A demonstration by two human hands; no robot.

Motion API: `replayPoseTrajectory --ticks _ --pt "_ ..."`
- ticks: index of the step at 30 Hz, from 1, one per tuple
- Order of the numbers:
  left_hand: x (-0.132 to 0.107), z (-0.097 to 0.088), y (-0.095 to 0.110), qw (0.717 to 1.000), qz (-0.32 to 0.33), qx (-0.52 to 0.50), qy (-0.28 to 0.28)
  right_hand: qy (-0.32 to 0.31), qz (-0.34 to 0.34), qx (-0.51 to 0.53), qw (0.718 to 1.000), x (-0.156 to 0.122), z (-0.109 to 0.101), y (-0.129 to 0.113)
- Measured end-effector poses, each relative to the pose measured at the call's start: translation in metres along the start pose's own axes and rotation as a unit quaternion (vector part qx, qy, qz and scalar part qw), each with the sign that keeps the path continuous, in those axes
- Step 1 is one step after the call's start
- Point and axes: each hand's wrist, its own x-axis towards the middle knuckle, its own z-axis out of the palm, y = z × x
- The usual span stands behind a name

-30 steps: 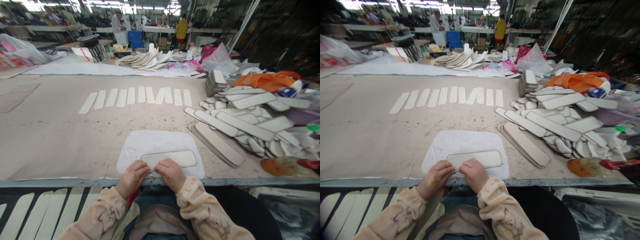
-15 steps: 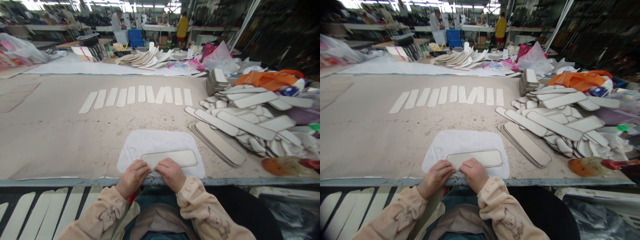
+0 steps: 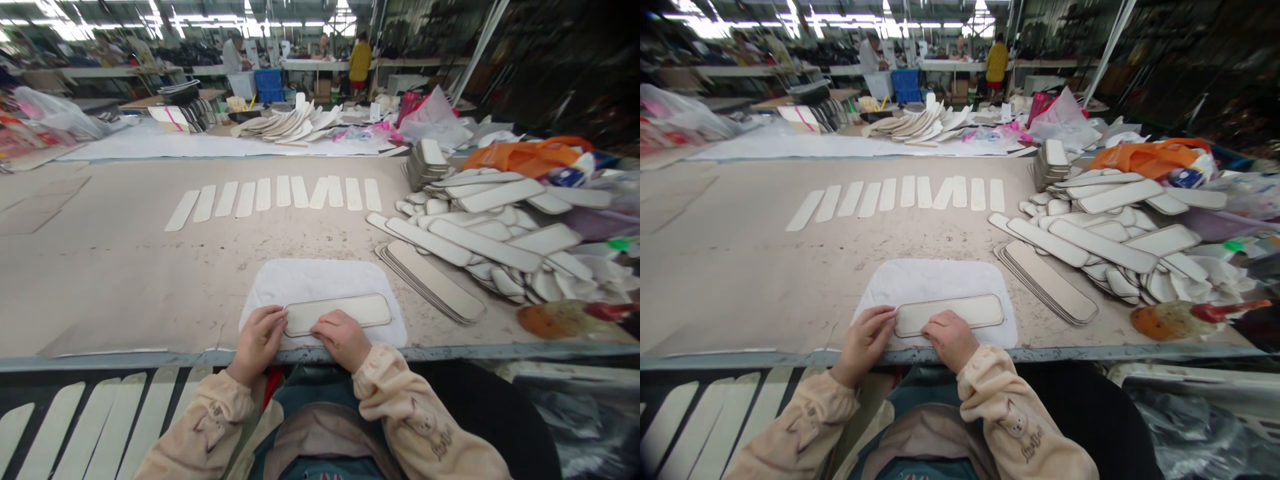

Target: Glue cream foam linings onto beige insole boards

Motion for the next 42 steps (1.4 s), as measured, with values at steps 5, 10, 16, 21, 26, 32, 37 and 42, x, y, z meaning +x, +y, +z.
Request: replayPoseTrajectory --ticks 5,10,16,21,26,32,37,42 --pt "0.003 -0.005 0.0 0.986 0.135 0.03 -0.089 0.015 -0.008 -0.012 1.0 0.0 -0.001 -0.002" --pt "0.001 -0.004 -0.013 0.979 0.17 0.024 -0.107 0.012 -0.005 -0.035 0.999 0.001 0.001 -0.003" --pt "0.0 -0.001 -0.016 0.98 0.171 0.013 -0.1 0.012 0.006 -0.043 0.999 0.0 0.003 -0.002" --pt "-0.002 0.001 -0.018 0.982 0.163 0.012 -0.098 0.009 0.009 -0.053 0.999 -0.002 0.004 -0.002" --pt "-0.004 0.002 -0.021 0.981 0.163 0.009 -0.108 0.011 0.004 -0.044 0.999 -0.002 0.005 -0.002" --pt "-0.001 -0.001 -0.012 0.985 0.138 -0.002 -0.104 0.013 0.0 -0.033 0.999 -0.003 0.005 -0.001" --pt "0.001 -0.009 -0.012 0.991 0.043 -0.053 -0.114 0.023 0.001 -0.03 0.999 -0.005 0.006 0.001" --pt "-0.005 -0.01 -0.018 0.998 -0.053 -0.032 -0.005 0.026 0.005 -0.029 0.999 -0.005 0.007 0.002"
